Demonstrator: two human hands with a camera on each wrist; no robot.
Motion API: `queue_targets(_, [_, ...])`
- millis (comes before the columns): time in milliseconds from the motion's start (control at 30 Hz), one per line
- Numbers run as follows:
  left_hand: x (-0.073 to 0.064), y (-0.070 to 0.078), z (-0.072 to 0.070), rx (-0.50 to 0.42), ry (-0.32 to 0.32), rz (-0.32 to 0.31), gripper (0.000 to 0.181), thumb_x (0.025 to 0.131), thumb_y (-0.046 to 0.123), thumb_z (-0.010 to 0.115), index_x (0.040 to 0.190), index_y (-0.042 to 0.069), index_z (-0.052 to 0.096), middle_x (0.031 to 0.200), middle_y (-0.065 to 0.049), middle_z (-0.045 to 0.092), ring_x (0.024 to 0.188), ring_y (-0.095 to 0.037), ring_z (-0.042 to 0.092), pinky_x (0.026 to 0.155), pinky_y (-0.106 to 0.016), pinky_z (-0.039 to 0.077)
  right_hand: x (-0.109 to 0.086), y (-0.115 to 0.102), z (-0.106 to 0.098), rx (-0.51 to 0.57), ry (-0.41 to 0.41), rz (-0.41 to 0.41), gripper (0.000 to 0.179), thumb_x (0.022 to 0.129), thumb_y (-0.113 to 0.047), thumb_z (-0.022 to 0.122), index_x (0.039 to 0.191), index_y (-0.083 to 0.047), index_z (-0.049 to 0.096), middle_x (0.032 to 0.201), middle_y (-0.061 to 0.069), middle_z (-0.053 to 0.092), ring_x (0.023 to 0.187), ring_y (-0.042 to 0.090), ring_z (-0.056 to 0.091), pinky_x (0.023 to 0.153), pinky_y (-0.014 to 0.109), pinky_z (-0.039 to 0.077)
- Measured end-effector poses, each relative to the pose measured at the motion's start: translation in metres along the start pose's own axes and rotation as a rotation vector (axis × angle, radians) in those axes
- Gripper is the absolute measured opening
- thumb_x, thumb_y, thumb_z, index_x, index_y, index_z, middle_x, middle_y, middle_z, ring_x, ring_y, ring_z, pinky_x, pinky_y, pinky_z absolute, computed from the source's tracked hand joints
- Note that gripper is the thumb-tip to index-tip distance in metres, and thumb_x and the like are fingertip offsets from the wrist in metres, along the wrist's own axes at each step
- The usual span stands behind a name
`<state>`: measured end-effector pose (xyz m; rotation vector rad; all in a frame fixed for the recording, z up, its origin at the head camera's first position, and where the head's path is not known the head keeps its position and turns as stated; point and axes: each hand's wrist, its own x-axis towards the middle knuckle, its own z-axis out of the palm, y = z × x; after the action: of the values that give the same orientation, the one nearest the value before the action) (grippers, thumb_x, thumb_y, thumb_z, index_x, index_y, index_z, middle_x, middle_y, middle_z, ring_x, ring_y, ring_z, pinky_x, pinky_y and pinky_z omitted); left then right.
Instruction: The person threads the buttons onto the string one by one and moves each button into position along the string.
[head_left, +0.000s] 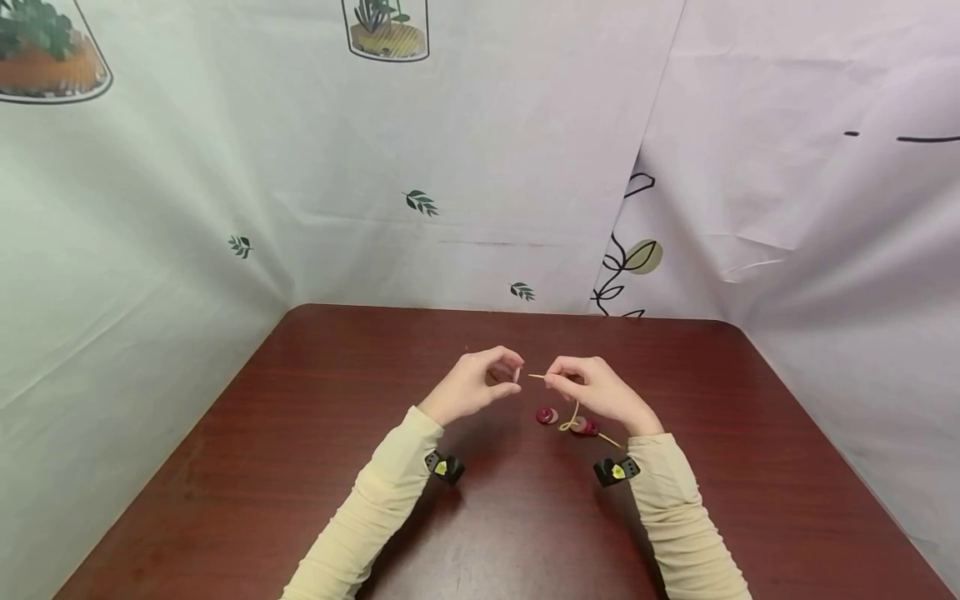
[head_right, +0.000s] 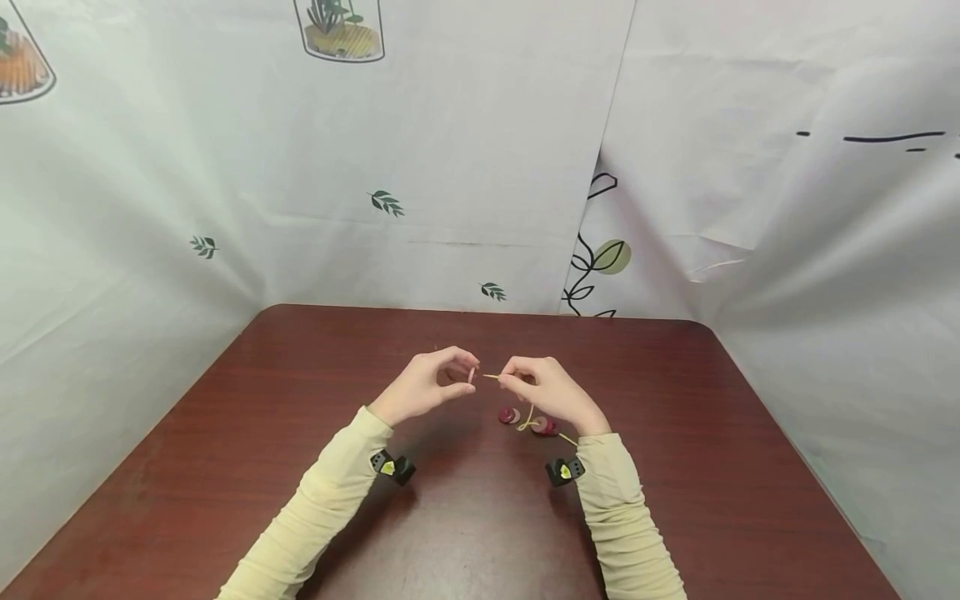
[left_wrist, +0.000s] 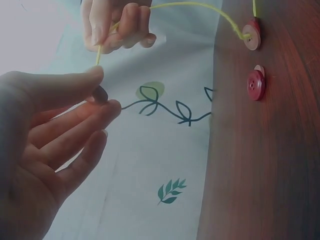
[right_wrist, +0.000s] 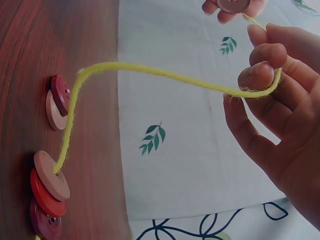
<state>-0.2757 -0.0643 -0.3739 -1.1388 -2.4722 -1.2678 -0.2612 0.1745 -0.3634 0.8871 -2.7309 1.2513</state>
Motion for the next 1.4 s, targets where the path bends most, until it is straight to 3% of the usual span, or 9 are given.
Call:
queue_targets(300, [-0.001,0.001,0.001,-0.013,0.027,-0.002,0.030,0.082,0.005,0.075,0.109,0.005,0.062,0.095,-0.008,0.072,0.090,-0.018,0.071,0.081,-0.032,0.056,0.000,0.000,0.000,0.006,0.001,-0.002,0.007,0.093,-0.019,0.064,0.087,-0.016,0.065,0.063,-0.002,0.051,0.057,0.008,0.048,0.051,0.022,0.038])
queue_targets(500, [0.000,0.001,0.000,-0.022,0.041,0.022,0.031,0.081,0.003,0.076,0.108,0.005,0.061,0.098,-0.011,0.072,0.092,-0.018,0.072,0.082,-0.030,0.056,0.001,-0.002,0.002,0.011,-0.005,-0.004,0.007,0.094,-0.021,0.064,0.088,-0.016,0.065,0.063,-0.001,0.052,0.059,0.016,0.052,0.054,0.023,0.041])
queue_targets(733, [0.000,0.003,0.000,-0.037,0.042,0.027,0.030,0.081,0.001,0.075,0.107,0.005,0.060,0.097,-0.013,0.071,0.094,-0.019,0.072,0.082,-0.029,0.056,0.002,-0.004,0.005,0.004,-0.005,-0.020,0.006,0.093,-0.020,0.064,0.089,-0.016,0.065,0.063,0.001,0.054,0.059,0.014,0.053,0.059,0.024,0.044])
queue_targets(1000, [0.000,0.006,0.002,-0.054,0.025,0.018,0.030,0.081,0.002,0.075,0.107,0.004,0.060,0.096,-0.012,0.070,0.095,-0.021,0.072,0.082,-0.039,0.056,0.005,-0.007,0.010,0.002,-0.004,0.007,0.006,0.094,-0.014,0.062,0.090,-0.012,0.065,0.064,0.002,0.052,0.063,0.032,0.054,0.059,0.023,0.042])
queue_targets(1100, [0.000,0.006,0.002,-0.049,0.022,0.011,0.029,0.082,0.003,0.074,0.107,0.004,0.060,0.097,-0.011,0.070,0.095,-0.021,0.072,0.083,-0.039,0.056,0.005,-0.007,0.010,-0.003,-0.006,0.010,0.006,0.094,-0.011,0.061,0.090,-0.009,0.065,0.063,0.006,0.053,0.061,0.029,0.053,0.059,0.023,0.042])
queue_targets(1300, [0.000,0.005,0.003,-0.048,0.020,0.007,0.030,0.081,0.002,0.075,0.107,0.005,0.060,0.097,-0.009,0.070,0.095,-0.020,0.072,0.083,-0.038,0.056,0.005,-0.006,0.010,-0.005,-0.007,0.004,0.007,0.095,-0.016,0.062,0.091,-0.012,0.065,0.064,0.005,0.054,0.057,0.008,0.049,0.056,0.023,0.041])
queue_targets(1400, [0.000,0.003,0.005,-0.052,0.015,0.008,0.031,0.081,0.003,0.075,0.107,0.005,0.060,0.099,-0.009,0.071,0.096,-0.020,0.072,0.083,-0.040,0.056,0.004,-0.005,0.010,0.016,-0.015,-0.002,0.008,0.095,-0.021,0.062,0.091,-0.014,0.065,0.065,0.003,0.053,0.057,0.012,0.051,0.053,0.024,0.041])
